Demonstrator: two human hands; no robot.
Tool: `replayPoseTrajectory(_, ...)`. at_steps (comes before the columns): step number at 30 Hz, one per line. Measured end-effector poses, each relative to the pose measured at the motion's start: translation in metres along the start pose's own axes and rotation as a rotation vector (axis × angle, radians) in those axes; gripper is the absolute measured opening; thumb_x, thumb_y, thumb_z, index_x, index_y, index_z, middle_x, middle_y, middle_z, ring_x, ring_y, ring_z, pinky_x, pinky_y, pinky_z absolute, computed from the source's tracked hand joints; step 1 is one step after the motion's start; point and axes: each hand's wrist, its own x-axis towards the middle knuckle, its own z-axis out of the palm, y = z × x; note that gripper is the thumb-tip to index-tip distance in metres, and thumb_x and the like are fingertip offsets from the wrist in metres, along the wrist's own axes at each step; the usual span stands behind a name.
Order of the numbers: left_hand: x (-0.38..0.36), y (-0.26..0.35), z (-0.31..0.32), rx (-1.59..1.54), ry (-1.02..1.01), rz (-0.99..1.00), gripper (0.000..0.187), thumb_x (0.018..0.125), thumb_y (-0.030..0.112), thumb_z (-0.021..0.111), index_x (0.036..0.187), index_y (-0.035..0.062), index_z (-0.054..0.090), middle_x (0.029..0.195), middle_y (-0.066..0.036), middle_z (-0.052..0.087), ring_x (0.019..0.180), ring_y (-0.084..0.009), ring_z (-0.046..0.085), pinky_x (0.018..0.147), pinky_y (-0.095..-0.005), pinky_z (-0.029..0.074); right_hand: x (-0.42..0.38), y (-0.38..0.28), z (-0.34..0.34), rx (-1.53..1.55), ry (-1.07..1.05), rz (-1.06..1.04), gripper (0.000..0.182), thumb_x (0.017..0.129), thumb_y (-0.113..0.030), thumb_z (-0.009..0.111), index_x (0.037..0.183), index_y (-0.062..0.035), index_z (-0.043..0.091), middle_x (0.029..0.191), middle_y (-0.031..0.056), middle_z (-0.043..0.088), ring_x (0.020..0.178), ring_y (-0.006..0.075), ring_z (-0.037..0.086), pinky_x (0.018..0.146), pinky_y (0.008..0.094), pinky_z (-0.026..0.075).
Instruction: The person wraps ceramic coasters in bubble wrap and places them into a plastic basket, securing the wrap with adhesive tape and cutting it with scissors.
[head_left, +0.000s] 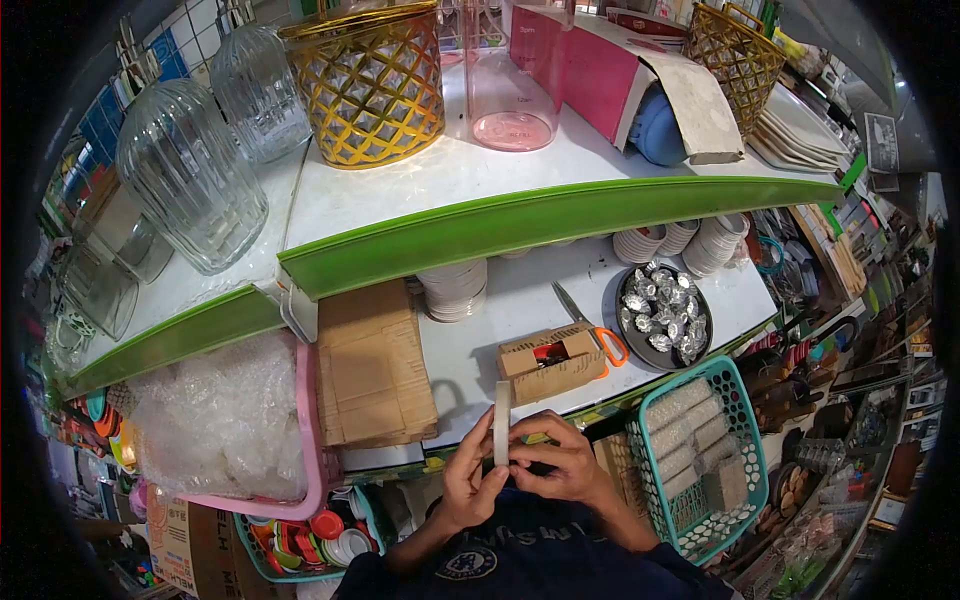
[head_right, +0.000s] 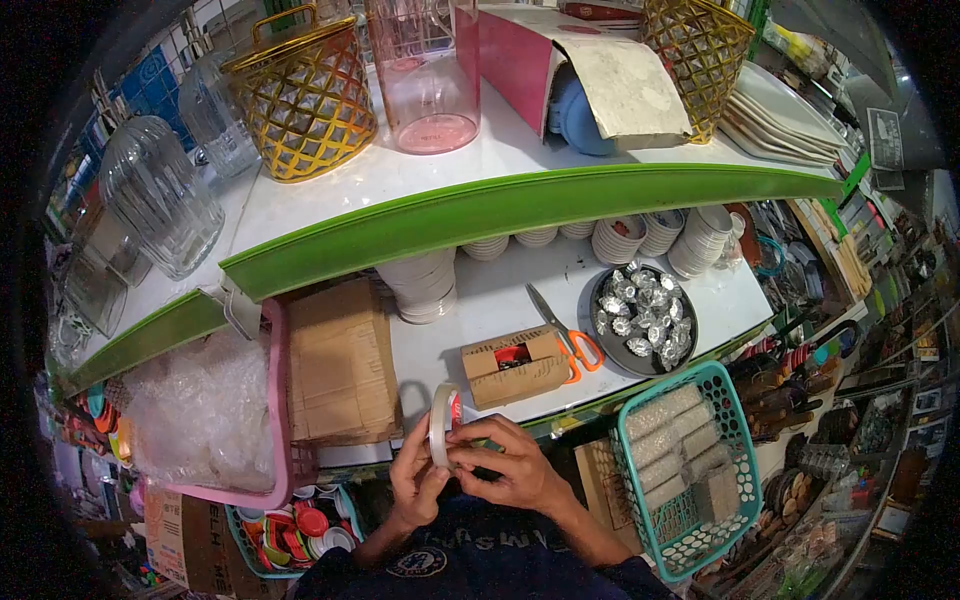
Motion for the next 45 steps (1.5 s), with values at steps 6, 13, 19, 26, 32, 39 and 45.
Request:
replayPoseTrajectory(6,0.005,0.000,0.001,0.007,-0.048,-0.027,0.043,0.095,0.005,0.052,0.134,-0.0108,0.041,0.120,-0.018,0.057,0.101,-0.0189,0.060,0.089,-0.0292,0.046,0.004,0.001,-0.010,-0.055,0.006,-0.059,0.033,0.069,-0.004,0.077,0.102,-0.0082,0.072,0.109,0.0077,0.064,0.093,0.0260,0.064,0.079,0.0362,0.053)
replayPoseTrajectory(13,0.014,0.002,0.008,0.022,-0.059,-0.056,0.022,0.094,0.005,0.051,0.112,-0.0075,0.054,0.104,-0.016,0.060,0.090,-0.0183,0.061,0.080,-0.0287,0.048,0.004,0.006,-0.017,-0.033,0.002,-0.066,0.035,0.067,-0.002,0.077,0.102,-0.0075,0.071,0.106,0.0091,0.064,0.092,0.0270,0.064,0.079,0.0365,0.053)
replayPoseTrajectory(19,0.016,-0.001,0.014,-0.007,0.001,-0.090,0.019,0.092,0.006,0.055,0.108,-0.0052,0.057,0.101,-0.016,0.061,0.092,-0.0207,0.062,0.080,-0.0306,0.049,0.004,0.009,-0.023,0.060,-0.020,0.007,0.033,0.070,-0.003,0.077,0.102,-0.0057,0.070,0.111,0.0110,0.062,0.101,0.0269,0.063,0.084,0.0371,0.053)
replayPoseTrajectory(26,0.025,-0.002,0.011,0.409,-0.015,0.202,0.015,0.079,0.006,0.067,0.093,-0.0011,0.065,0.098,-0.017,0.063,0.095,-0.0294,0.063,0.085,-0.0378,0.050,0.002,0.017,-0.029,0.428,-0.023,0.222,0.039,0.087,-0.026,0.070,0.118,-0.0036,0.061,0.119,0.0162,0.060,0.113,0.0296,0.058,0.096,0.0387,0.044)
replayPoseTrajectory(32,0.027,-0.009,0.012,0.715,-0.119,0.367,0.015,0.069,0.007,0.071,0.081,0.0009,0.065,0.090,-0.014,0.060,0.091,-0.0354,0.064,0.092,-0.0483,0.049,0.009,0.012,-0.036,0.367,-0.141,0.202,0.040,0.086,-0.023,0.070,0.119,-0.0018,0.063,0.119,0.0146,0.060,0.112,0.0279,0.058,0.094,0.0376,0.046)
replayPoseTrajectory(39,0.039,-0.002,0.013,0.732,-0.106,0.384,0.016,0.070,0.008,0.071,0.081,-0.0020,0.066,0.088,-0.016,0.063,0.092,-0.0370,0.065,0.094,-0.0510,0.048,0.012,0.015,-0.037,0.389,-0.145,0.140,0.032,0.081,-0.015,0.075,0.111,-0.0022,0.069,0.117,0.0135,0.061,0.109,0.0267,0.058,0.093,0.0366,0.047)
replayPoseTrajectory(45,0.042,-0.005,0.014,0.718,-0.111,0.367,0.019,0.076,0.011,0.069,0.091,-0.0021,0.071,0.099,-0.020,0.067,0.104,-0.0387,0.064,0.094,-0.0488,0.048,0.013,0.021,-0.040,0.433,-0.126,0.142,0.035,0.082,-0.016,0.075,0.112,-0.0010,0.068,0.115,0.0145,0.062,0.106,0.0266,0.059,0.092,0.0360,0.046)
